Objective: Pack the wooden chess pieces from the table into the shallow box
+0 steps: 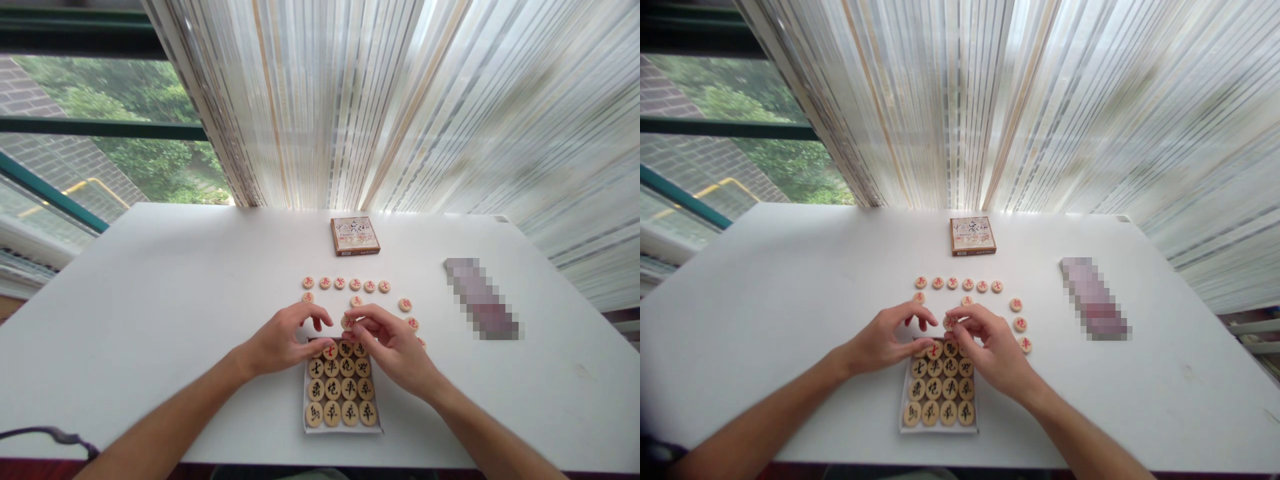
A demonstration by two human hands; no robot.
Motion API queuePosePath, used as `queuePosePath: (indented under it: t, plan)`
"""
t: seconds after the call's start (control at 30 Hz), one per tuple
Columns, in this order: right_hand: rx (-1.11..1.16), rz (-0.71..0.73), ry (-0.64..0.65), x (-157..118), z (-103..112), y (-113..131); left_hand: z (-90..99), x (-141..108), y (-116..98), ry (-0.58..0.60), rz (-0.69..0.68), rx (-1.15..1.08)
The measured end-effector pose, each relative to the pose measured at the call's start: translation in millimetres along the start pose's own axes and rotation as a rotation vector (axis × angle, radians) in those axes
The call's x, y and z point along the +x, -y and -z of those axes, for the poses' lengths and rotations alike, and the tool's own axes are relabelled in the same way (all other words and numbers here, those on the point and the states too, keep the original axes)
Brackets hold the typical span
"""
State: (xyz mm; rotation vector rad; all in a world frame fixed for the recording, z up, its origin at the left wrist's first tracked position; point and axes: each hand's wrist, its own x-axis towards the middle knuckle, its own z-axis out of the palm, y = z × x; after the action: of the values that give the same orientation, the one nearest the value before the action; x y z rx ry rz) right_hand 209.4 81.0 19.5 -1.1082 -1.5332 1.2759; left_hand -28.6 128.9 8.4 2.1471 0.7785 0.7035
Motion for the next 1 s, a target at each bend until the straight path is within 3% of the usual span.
queuePosePath:
  t: [0.13,0.37,1.0]
  plan:
    - [0.042,-0.020,0.037,-0.5,-3.1,1.5,-4.1,-0.8,0.5,-0.071,-0.031,-0.090]
    - [0.042,-0.029,0.054,-1.2,-6.4,2.0,-8.0,1.0,-3.3,-0.066,-0.099,-0.134]
    - [-0.071,0.054,0.062,-1.5,-7.3,1.3,-5.9,0.0,-4.1,-0.073,-0.050,-0.141]
